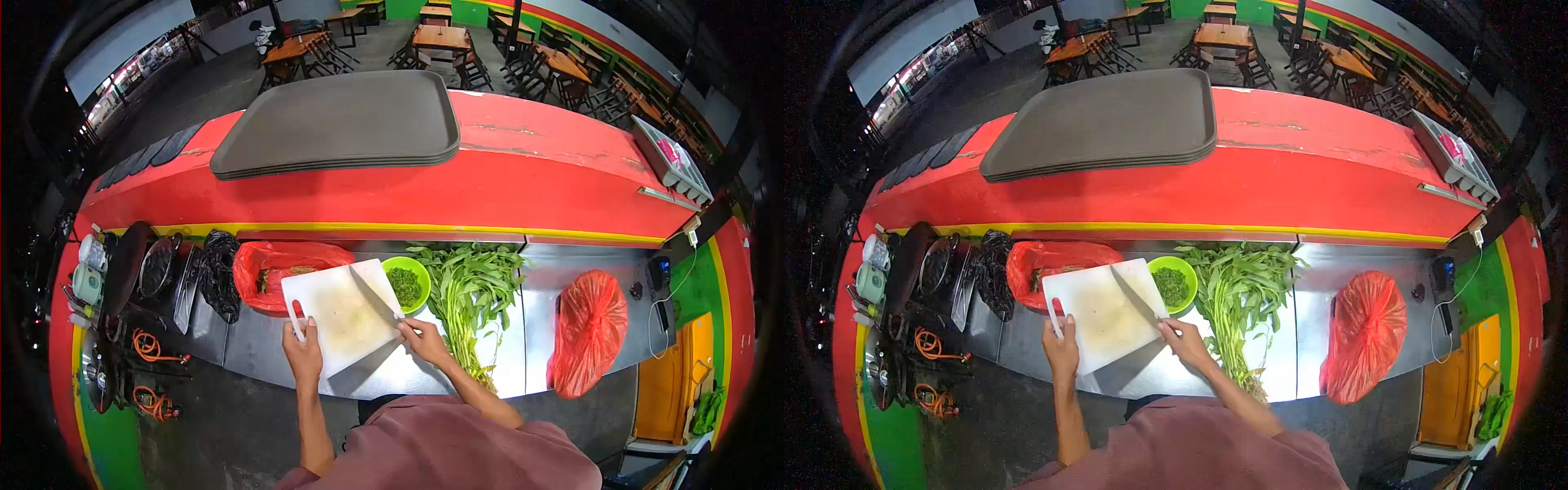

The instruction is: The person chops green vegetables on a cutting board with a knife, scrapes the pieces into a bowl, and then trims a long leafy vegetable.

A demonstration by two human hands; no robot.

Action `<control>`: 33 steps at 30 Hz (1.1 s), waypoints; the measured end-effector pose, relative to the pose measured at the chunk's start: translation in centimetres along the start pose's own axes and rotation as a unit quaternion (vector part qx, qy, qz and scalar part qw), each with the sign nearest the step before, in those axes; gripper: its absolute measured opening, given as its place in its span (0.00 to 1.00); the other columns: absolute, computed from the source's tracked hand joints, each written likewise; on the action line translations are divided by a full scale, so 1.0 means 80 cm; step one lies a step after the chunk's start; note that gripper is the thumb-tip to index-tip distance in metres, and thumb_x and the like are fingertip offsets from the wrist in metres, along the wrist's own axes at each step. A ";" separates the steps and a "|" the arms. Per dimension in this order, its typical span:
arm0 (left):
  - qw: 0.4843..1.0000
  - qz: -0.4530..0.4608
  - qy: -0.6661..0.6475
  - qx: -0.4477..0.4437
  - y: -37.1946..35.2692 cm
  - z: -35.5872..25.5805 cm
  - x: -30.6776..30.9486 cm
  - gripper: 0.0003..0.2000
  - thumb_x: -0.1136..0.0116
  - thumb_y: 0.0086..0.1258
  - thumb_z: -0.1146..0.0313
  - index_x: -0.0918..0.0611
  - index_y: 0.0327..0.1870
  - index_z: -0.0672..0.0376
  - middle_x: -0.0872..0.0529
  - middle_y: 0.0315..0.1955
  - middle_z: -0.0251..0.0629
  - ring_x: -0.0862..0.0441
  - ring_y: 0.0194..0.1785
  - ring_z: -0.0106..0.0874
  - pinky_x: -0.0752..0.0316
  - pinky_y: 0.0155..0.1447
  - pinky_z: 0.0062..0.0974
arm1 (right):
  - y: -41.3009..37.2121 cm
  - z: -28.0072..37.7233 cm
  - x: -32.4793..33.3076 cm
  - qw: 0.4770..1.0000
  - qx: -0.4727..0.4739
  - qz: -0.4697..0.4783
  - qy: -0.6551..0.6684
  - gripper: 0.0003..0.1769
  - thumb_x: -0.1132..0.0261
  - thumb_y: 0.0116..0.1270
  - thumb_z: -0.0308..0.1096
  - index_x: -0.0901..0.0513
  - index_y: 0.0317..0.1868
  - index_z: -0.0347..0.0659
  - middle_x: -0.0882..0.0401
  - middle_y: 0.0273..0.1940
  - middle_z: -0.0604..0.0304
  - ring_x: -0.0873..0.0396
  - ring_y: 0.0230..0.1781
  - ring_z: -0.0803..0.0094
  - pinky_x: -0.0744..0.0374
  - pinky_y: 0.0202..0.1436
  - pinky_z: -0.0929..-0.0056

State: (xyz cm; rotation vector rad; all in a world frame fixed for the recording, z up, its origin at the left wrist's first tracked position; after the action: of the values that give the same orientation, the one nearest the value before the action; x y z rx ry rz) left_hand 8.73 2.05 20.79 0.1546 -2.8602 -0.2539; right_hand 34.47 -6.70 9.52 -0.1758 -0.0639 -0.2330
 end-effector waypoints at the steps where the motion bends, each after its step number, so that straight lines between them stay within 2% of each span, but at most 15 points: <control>1: 1.000 0.007 -0.018 0.012 -0.002 -0.007 -0.002 0.11 0.41 0.76 0.70 0.29 0.33 0.59 0.26 0.25 0.29 0.31 0.30 0.19 0.32 0.35 0.23 | 0.004 -0.007 -0.001 1.000 0.000 0.001 0.000 0.22 0.38 0.75 0.47 0.14 0.55 0.35 0.14 0.31 0.55 0.22 0.23 0.76 0.23 0.28 0.73; 4: 1.000 0.001 -0.013 0.023 -0.002 -0.003 0.000 0.10 0.41 0.76 0.70 0.29 0.33 0.59 0.26 0.25 0.30 0.30 0.30 0.19 0.32 0.35 0.24 | 0.031 -0.038 0.009 0.987 0.039 -0.112 -0.106 0.20 0.39 0.75 0.43 0.14 0.52 0.34 0.14 0.31 0.49 0.19 0.25 0.70 0.20 0.35 0.67; 5: 1.000 0.008 0.006 -0.016 -0.006 -0.011 0.002 0.09 0.40 0.76 0.69 0.28 0.35 0.59 0.26 0.27 0.28 0.30 0.30 0.18 0.32 0.34 0.22 | 0.037 -0.051 0.015 0.987 0.010 -0.111 -0.112 0.20 0.39 0.75 0.43 0.14 0.52 0.34 0.14 0.29 0.51 0.20 0.24 0.71 0.21 0.33 0.68; 10: 1.000 -0.008 -0.007 0.006 -0.005 -0.003 0.008 0.11 0.41 0.76 0.70 0.30 0.33 0.59 0.27 0.26 0.30 0.31 0.31 0.18 0.32 0.36 0.23 | 0.016 -0.017 0.011 0.993 -0.026 -0.100 -0.053 0.20 0.41 0.77 0.43 0.14 0.50 0.33 0.18 0.26 0.58 0.25 0.21 0.76 0.24 0.27 0.71; 12: 0.999 -0.007 -0.033 0.021 -0.003 -0.001 0.006 0.12 0.41 0.76 0.70 0.31 0.33 0.59 0.27 0.26 0.29 0.32 0.30 0.18 0.33 0.34 0.23 | 0.003 0.001 -0.008 0.999 -0.005 -0.024 0.035 0.20 0.41 0.78 0.44 0.15 0.49 0.33 0.21 0.25 0.63 0.28 0.21 0.80 0.27 0.24 0.74; 14: 0.999 -0.009 -0.027 0.014 -0.002 0.000 0.005 0.12 0.41 0.76 0.70 0.31 0.33 0.59 0.28 0.25 0.29 0.32 0.30 0.18 0.34 0.33 0.23 | -0.002 -0.011 -0.018 0.999 -0.013 0.015 0.033 0.20 0.41 0.78 0.44 0.15 0.49 0.34 0.21 0.26 0.65 0.28 0.21 0.81 0.27 0.24 0.76; 17: 1.000 -0.009 -0.005 0.011 -0.004 -0.004 0.005 0.12 0.41 0.76 0.69 0.31 0.32 0.58 0.30 0.24 0.28 0.35 0.28 0.17 0.36 0.32 0.23 | 0.014 -0.054 -0.010 0.997 0.010 -0.069 -0.044 0.20 0.41 0.77 0.43 0.15 0.48 0.32 0.18 0.25 0.57 0.22 0.26 0.73 0.23 0.32 0.66; 18: 1.000 -0.009 -0.005 0.010 -0.004 0.001 0.005 0.12 0.41 0.76 0.69 0.31 0.32 0.58 0.30 0.24 0.28 0.35 0.28 0.17 0.36 0.32 0.23 | 0.020 -0.063 -0.002 0.997 0.011 -0.070 -0.045 0.20 0.41 0.77 0.43 0.15 0.48 0.32 0.18 0.25 0.57 0.22 0.26 0.73 0.23 0.32 0.66; 20: 0.999 -0.016 -0.036 -0.001 -0.003 0.012 0.008 0.13 0.41 0.76 0.70 0.32 0.32 0.58 0.30 0.24 0.27 0.35 0.28 0.17 0.36 0.32 0.22 | 0.028 -0.079 0.014 0.988 -0.048 -0.113 -0.089 0.19 0.42 0.77 0.42 0.15 0.47 0.32 0.17 0.25 0.52 0.20 0.27 0.69 0.22 0.37 0.61; 22: 1.000 -0.016 -0.023 0.001 -0.003 0.003 0.010 0.13 0.41 0.76 0.69 0.32 0.32 0.58 0.30 0.25 0.27 0.35 0.28 0.17 0.36 0.32 0.22 | 0.020 -0.068 0.010 0.992 -0.031 -0.112 -0.049 0.19 0.41 0.77 0.43 0.15 0.49 0.34 0.17 0.26 0.55 0.20 0.27 0.72 0.23 0.33 0.66; 25: 1.000 -0.012 -0.017 0.016 -0.006 -0.003 0.006 0.13 0.40 0.76 0.69 0.32 0.32 0.58 0.30 0.25 0.27 0.35 0.28 0.17 0.36 0.32 0.22 | 0.000 -0.035 -0.013 0.998 0.019 -0.043 0.047 0.19 0.39 0.77 0.44 0.15 0.52 0.35 0.17 0.29 0.61 0.21 0.28 0.81 0.27 0.25 0.77; 26: 0.999 -0.010 -0.023 0.026 -0.006 -0.003 0.004 0.13 0.40 0.76 0.69 0.32 0.32 0.58 0.29 0.25 0.28 0.35 0.28 0.17 0.36 0.32 0.22 | -0.002 -0.034 -0.014 0.998 0.018 -0.043 0.046 0.19 0.39 0.77 0.44 0.15 0.52 0.35 0.17 0.29 0.61 0.21 0.28 0.81 0.27 0.25 0.77; 28: 0.999 -0.013 0.003 0.037 -0.005 0.000 0.005 0.13 0.40 0.76 0.69 0.31 0.33 0.58 0.29 0.25 0.27 0.34 0.28 0.17 0.36 0.32 0.22 | -0.003 -0.034 -0.019 1.000 0.001 -0.023 -0.001 0.18 0.39 0.77 0.43 0.16 0.40 0.34 0.21 0.25 0.65 0.25 0.23 0.80 0.25 0.26 0.75; 30: 1.000 -0.018 0.001 -0.011 -0.004 -0.001 0.003 0.12 0.40 0.76 0.69 0.31 0.33 0.58 0.29 0.25 0.27 0.34 0.28 0.18 0.36 0.32 0.22 | 0.009 -0.064 -0.008 0.992 0.032 -0.110 -0.050 0.19 0.40 0.77 0.42 0.17 0.38 0.33 0.23 0.23 0.64 0.25 0.18 0.78 0.26 0.25 0.74; 33: 0.999 -0.024 -0.027 0.010 -0.005 0.000 0.003 0.12 0.40 0.76 0.68 0.31 0.33 0.58 0.29 0.25 0.27 0.33 0.29 0.18 0.35 0.32 0.23 | 0.015 -0.070 0.005 0.990 0.000 -0.129 -0.062 0.19 0.40 0.77 0.42 0.17 0.38 0.32 0.23 0.24 0.64 0.25 0.20 0.79 0.26 0.25 0.75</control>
State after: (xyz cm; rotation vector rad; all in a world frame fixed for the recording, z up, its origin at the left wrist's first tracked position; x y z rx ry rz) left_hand 8.50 1.64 20.77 0.2244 -2.9161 -0.2412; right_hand 35.39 -6.65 3.83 -0.1813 -0.2103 -0.4799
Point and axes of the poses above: each hand's wrist, its own y-axis towards the middle knuckle, its own x-axis out of the back of the hand, z = x × y, the point moved 5 cm from there along y, towards the middle knuckle
